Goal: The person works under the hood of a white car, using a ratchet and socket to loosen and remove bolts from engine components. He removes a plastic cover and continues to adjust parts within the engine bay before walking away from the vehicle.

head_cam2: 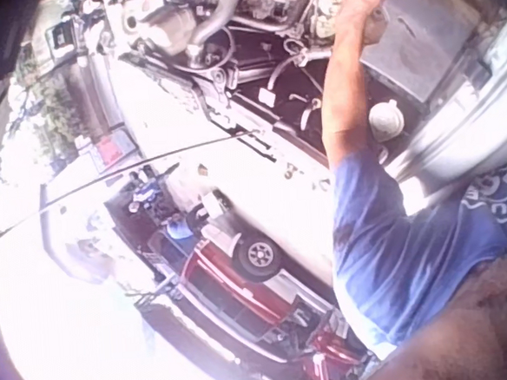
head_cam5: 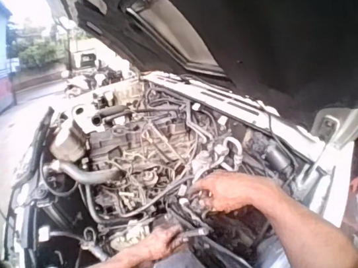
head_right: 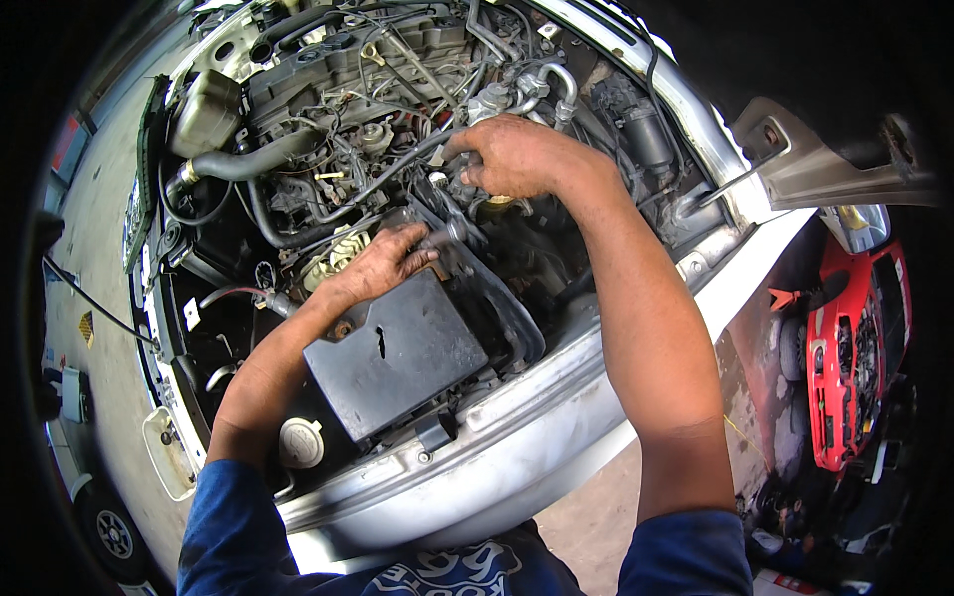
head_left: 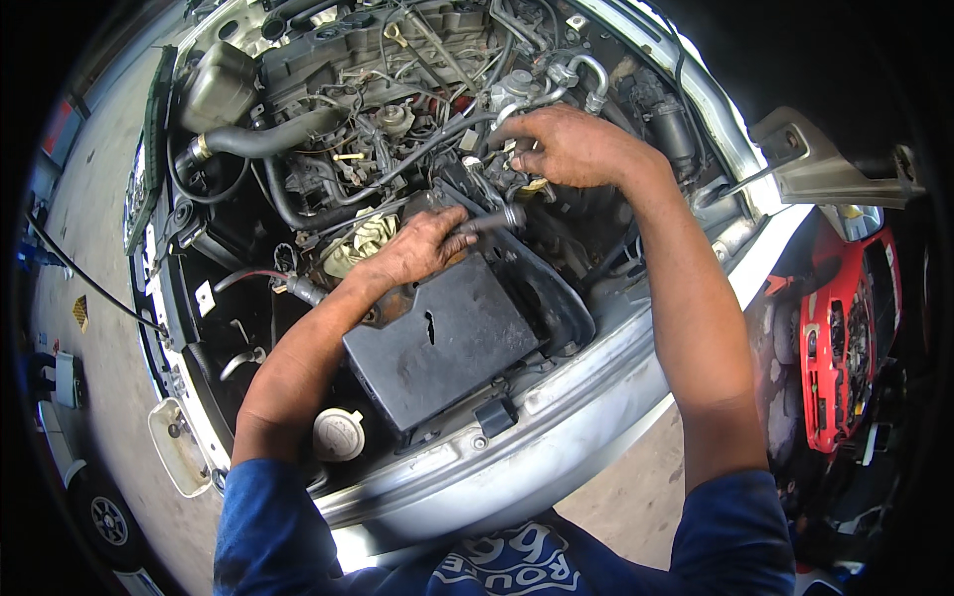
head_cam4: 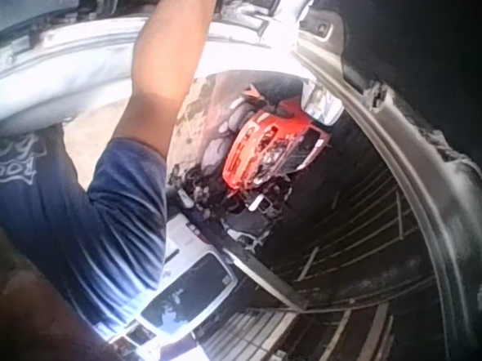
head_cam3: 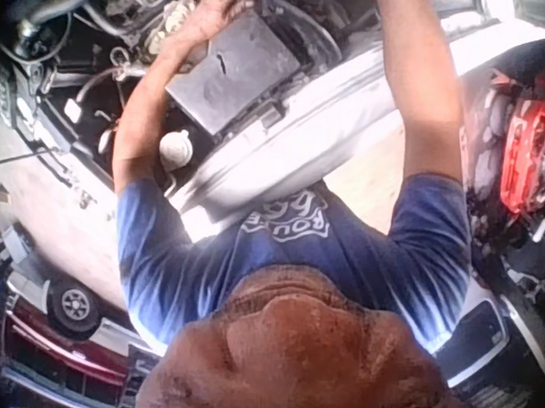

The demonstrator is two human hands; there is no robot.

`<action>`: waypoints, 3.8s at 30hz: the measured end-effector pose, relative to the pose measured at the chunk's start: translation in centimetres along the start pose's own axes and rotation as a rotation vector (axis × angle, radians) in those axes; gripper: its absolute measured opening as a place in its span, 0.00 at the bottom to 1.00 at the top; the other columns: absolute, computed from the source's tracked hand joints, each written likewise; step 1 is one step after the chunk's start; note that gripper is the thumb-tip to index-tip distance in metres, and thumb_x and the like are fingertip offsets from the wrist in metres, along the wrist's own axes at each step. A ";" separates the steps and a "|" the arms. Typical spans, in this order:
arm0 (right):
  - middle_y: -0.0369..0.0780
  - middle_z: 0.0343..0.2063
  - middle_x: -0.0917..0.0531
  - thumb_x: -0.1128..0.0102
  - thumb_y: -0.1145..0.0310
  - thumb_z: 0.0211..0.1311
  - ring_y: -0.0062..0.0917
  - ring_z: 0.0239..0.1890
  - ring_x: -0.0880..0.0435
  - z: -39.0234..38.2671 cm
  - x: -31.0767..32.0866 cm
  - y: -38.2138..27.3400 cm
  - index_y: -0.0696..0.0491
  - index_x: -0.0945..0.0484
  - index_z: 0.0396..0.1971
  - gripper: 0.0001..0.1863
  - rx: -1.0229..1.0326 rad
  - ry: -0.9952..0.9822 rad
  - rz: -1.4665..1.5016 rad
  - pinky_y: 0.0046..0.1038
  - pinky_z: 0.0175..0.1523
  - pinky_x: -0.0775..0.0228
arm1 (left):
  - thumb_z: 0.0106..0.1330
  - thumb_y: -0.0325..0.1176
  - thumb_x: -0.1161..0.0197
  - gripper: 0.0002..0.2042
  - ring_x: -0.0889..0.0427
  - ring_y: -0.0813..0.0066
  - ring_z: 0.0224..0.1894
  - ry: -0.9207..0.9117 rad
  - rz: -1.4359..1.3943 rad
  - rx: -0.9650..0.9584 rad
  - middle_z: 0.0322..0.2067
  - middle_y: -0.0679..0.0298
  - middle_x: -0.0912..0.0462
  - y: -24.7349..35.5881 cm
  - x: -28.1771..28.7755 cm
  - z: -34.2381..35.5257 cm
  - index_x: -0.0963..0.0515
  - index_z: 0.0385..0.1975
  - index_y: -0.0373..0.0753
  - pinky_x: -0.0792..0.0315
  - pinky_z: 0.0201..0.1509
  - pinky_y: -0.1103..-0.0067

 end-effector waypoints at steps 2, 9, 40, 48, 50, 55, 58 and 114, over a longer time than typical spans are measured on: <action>0.49 0.50 0.16 0.39 0.63 0.67 0.44 0.55 0.18 0.1 0.1 -0.1 0.47 0.22 0.60 0.21 -0.006 -0.048 0.032 0.43 0.61 0.28 | 0.76 0.49 0.42 0.22 0.13 0.53 0.45 -0.043 0.177 -0.018 0.44 0.50 0.16 0.1 -0.1 -0.1 0.28 0.52 0.33 0.21 0.47 0.63; 0.48 0.50 0.15 0.39 0.63 0.68 0.42 0.56 0.18 -0.1 0.3 -1.1 0.50 0.22 0.59 0.21 -0.066 -0.089 0.062 0.41 0.62 0.28 | 0.76 0.48 0.42 0.25 0.11 0.58 0.38 0.071 -1.324 0.651 0.44 0.55 0.15 -0.2 -0.9 0.2 0.33 0.59 0.33 0.17 0.40 0.74; 0.48 0.54 0.17 0.38 0.60 0.68 0.42 0.59 0.20 0.1 0.1 -0.5 0.48 0.22 0.61 0.23 -0.039 -0.154 0.075 0.41 0.65 0.31 | 0.77 0.48 0.44 0.26 0.11 0.53 0.43 0.106 -1.108 0.586 0.49 0.49 0.18 -0.5 -0.6 0.2 0.31 0.57 0.26 0.12 0.46 0.70; 0.49 0.54 0.17 0.37 0.62 0.65 0.42 0.60 0.21 0.4 -0.4 -0.2 0.49 0.21 0.60 0.23 -0.025 -0.113 0.080 0.40 0.66 0.31 | 0.77 0.46 0.44 0.22 0.17 0.57 0.50 0.079 -0.215 0.092 0.46 0.50 0.17 -0.2 -0.3 0.0 0.27 0.53 0.30 0.19 0.49 0.67; 0.48 0.53 0.16 0.38 0.62 0.67 0.42 0.58 0.19 0.4 -0.3 -0.5 0.50 0.22 0.60 0.22 -0.023 -0.129 0.060 0.42 0.65 0.30 | 0.78 0.45 0.46 0.21 0.16 0.52 0.50 0.199 -1.006 0.405 0.47 0.49 0.17 -0.8 -1.2 0.0 0.27 0.52 0.30 0.15 0.49 0.65; 0.47 0.55 0.18 0.38 0.62 0.68 0.42 0.60 0.20 0.1 0.0 -0.4 0.48 0.22 0.61 0.22 -0.050 -0.151 0.055 0.41 0.66 0.30 | 0.78 0.45 0.45 0.19 0.14 0.52 0.44 0.095 -1.032 0.420 0.43 0.52 0.16 -0.4 -0.9 0.4 0.26 0.51 0.31 0.15 0.47 0.67; 0.46 0.55 0.17 0.39 0.62 0.68 0.41 0.60 0.20 0.0 0.0 -0.2 0.48 0.22 0.61 0.22 -0.021 -0.121 0.034 0.41 0.65 0.29 | 0.75 0.42 0.40 0.15 0.16 0.48 0.41 0.041 0.003 0.021 0.41 0.49 0.18 0.5 0.8 0.2 0.24 0.48 0.34 0.22 0.45 0.62; 0.53 0.55 0.18 0.38 0.59 0.67 0.47 0.60 0.22 0.0 0.6 -1.2 0.49 0.22 0.59 0.22 -0.054 -0.186 0.087 0.41 0.66 0.31 | 0.75 0.39 0.40 0.16 0.17 0.45 0.43 0.039 -0.016 -0.081 0.45 0.48 0.19 -0.3 0.3 0.5 0.26 0.55 0.36 0.23 0.42 0.59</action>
Point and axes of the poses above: each hand's wrist, its own z-axis towards the middle knuckle, its own x-axis out of the back of the hand, y = z × x, the point moved 2 cm from there along z, towards the middle knuckle
